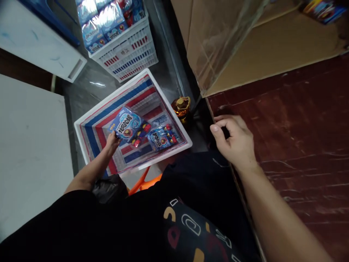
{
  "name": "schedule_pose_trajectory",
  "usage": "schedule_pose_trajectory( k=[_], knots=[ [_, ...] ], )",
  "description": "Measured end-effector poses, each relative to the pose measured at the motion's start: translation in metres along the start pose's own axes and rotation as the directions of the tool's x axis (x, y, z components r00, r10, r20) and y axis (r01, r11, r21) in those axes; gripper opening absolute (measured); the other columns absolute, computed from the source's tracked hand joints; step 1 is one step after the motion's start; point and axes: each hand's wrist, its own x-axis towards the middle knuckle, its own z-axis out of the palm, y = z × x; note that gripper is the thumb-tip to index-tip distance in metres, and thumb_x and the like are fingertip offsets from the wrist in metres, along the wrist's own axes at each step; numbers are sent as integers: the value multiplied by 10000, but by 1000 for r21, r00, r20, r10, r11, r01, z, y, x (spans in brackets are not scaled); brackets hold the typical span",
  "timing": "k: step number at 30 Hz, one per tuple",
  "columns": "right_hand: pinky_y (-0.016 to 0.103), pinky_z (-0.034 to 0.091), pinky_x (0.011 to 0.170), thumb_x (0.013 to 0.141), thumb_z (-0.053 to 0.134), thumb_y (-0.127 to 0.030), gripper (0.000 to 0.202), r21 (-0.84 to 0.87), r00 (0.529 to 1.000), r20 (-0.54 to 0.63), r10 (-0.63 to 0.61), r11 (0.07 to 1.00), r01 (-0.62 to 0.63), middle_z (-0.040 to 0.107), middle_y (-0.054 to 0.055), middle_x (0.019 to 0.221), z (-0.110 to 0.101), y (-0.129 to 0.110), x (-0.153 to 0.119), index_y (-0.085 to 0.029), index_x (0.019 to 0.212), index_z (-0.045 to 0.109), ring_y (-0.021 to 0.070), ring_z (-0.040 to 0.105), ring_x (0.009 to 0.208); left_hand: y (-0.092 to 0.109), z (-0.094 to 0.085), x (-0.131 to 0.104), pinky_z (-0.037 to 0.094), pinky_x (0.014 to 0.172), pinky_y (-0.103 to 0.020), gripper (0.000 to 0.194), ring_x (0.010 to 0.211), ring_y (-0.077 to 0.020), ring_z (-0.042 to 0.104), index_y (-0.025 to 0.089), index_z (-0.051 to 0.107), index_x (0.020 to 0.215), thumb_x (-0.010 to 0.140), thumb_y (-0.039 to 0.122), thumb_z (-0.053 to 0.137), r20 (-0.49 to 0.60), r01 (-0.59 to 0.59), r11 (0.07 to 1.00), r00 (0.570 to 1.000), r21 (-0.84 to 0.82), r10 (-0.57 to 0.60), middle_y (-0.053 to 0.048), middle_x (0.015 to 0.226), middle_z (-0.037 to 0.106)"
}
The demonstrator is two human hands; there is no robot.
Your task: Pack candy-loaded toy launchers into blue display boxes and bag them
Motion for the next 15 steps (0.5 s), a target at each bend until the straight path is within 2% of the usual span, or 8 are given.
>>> schedule_pose_trajectory(
  k=[2,5,10,12,15],
  knots=[
    [436,580,1006,993,636,-506,280,-56,998,8,-58,997,58,805,133,1123,3,3,0,-246,900,678,278,748,1113,-13,28,13,672,895,-388,371,1048,-213,731,143,672,1355,1087,397,714,1,17,999,1000,-40,-17,-107,1265,709],
    [456,591,996,1022,627,-526,288,-148,988,17,-151,977,152,796,121,1141,4,6,-1,-248,967,679,301,749,1133,-35,79,28,664,975,-442,408,1145,-246,724,151,664,1396,1082,405,720,15,38,994,999,-99,-37,-124,1347,694],
    [471,608,915,1054,584,-584,334,-260,982,38,-185,947,189,774,105,1133,3,5,-2,-259,1034,658,310,750,1070,-76,167,40,648,1029,-481,434,1214,-270,707,159,654,1425,1078,410,724,58,101,982,994,-161,-93,-135,1408,672],
    [468,614,902,1054,587,-575,313,-280,981,54,-184,941,192,766,101,1140,2,4,-2,-270,1051,654,301,750,1055,-90,193,43,644,1039,-488,438,1226,-274,702,161,653,1430,1077,410,724,95,147,974,987,-170,-132,-137,1419,666],
    [471,619,873,1039,612,-540,249,-307,982,86,-168,933,187,761,96,1160,0,3,-3,-297,1072,653,295,751,1021,-105,219,46,643,1040,-487,435,1225,-272,702,164,654,1429,1078,413,722,190,221,958,964,-184,-186,-137,1420,666]
  ],
)
